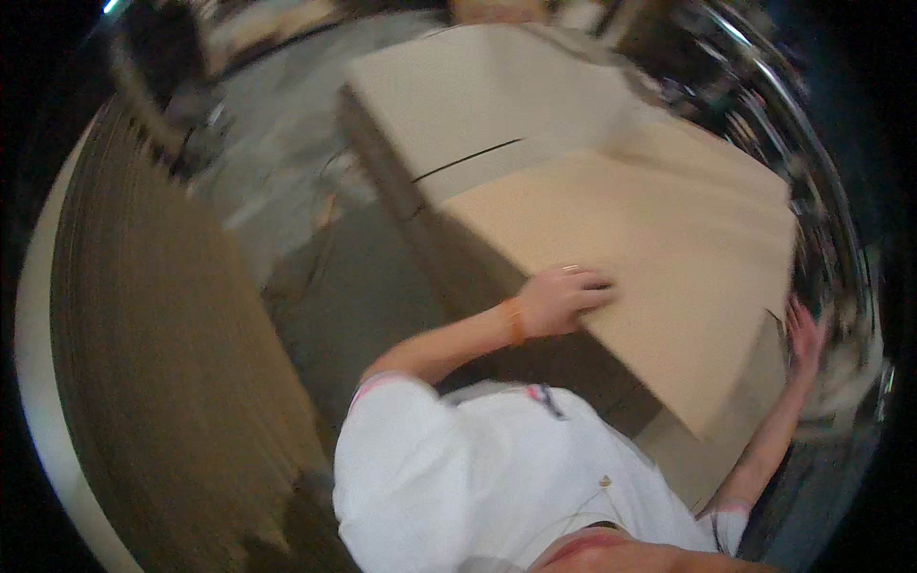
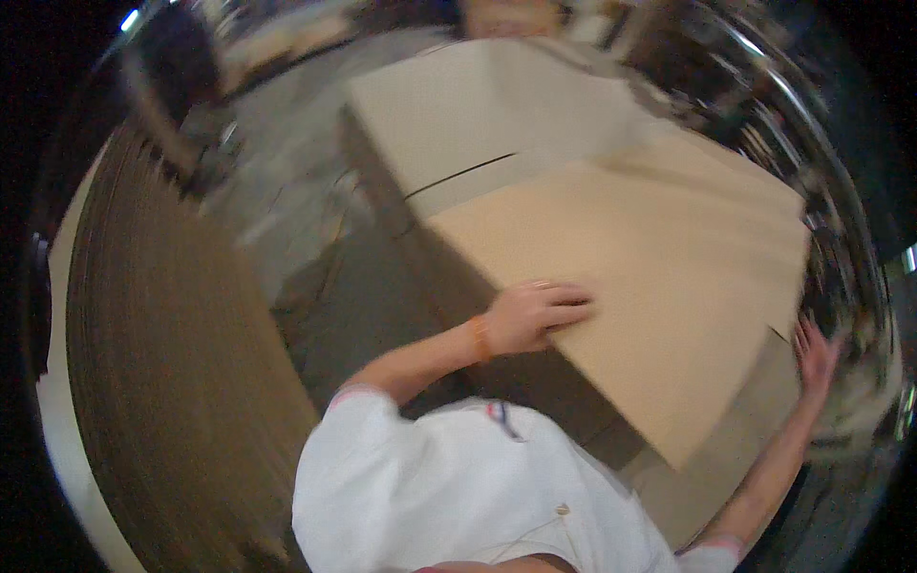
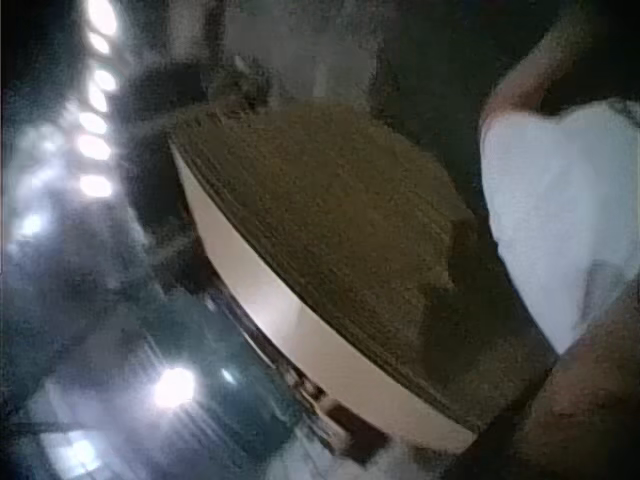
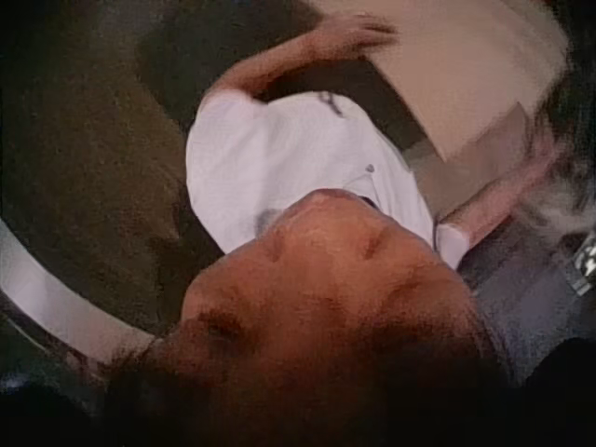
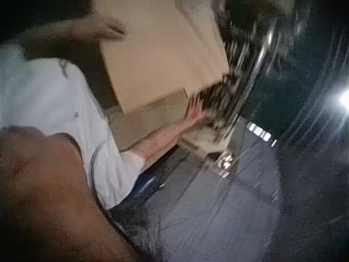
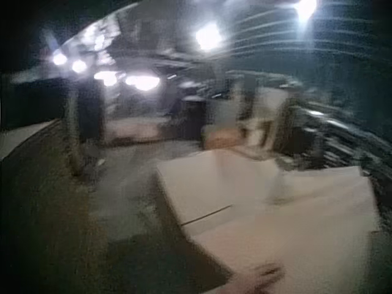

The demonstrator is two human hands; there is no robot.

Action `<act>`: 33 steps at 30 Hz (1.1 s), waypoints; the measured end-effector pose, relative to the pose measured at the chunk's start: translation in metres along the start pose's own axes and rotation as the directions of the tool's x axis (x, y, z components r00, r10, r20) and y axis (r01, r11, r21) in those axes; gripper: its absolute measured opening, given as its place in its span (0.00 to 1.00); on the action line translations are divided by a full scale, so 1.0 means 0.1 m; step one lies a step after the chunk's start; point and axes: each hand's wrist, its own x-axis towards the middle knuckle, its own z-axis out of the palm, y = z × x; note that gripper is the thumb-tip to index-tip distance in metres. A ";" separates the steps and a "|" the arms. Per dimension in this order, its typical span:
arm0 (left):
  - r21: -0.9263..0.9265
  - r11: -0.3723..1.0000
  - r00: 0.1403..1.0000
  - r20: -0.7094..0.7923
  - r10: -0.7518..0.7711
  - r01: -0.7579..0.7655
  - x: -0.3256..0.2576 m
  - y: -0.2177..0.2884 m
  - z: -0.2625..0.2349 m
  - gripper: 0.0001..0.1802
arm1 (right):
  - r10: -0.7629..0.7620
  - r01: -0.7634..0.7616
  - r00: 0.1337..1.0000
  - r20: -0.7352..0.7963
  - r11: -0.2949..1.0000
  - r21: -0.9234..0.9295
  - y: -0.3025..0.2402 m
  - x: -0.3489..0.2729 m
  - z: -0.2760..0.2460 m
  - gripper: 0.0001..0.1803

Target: The person repeatedly picks up large flat cardboard sheets and places them onto a growing stack on a work table. The person aligns each sheet by hand and continues the stacking process throughout the clip.

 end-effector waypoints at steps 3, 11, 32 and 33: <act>-0.009 1.000 0.992 0.129 0.008 -0.007 -0.06 0.02 0.11 0.37 | 0.011 0.012 0.999 0.050 0.891 -0.454 0.13 0.41 -0.40 0.38; 0.134 0.991 0.999 -0.049 0.006 0.001 -0.16 0.15 0.28 0.22 | -0.114 -0.153 0.925 -0.363 0.761 -0.631 0.91 0.71 0.56 0.43; 0.356 0.934 0.992 -0.107 0.061 -0.019 0.21 -1.62 -0.20 0.18 | -0.179 0.181 0.982 0.058 0.983 -0.029 1.72 0.37 0.46 0.25; 0.360 0.933 0.989 -0.144 0.029 0.025 0.21 -1.74 -0.24 0.18 | -0.412 0.304 0.903 -0.120 0.812 -0.498 1.93 0.01 0.12 0.21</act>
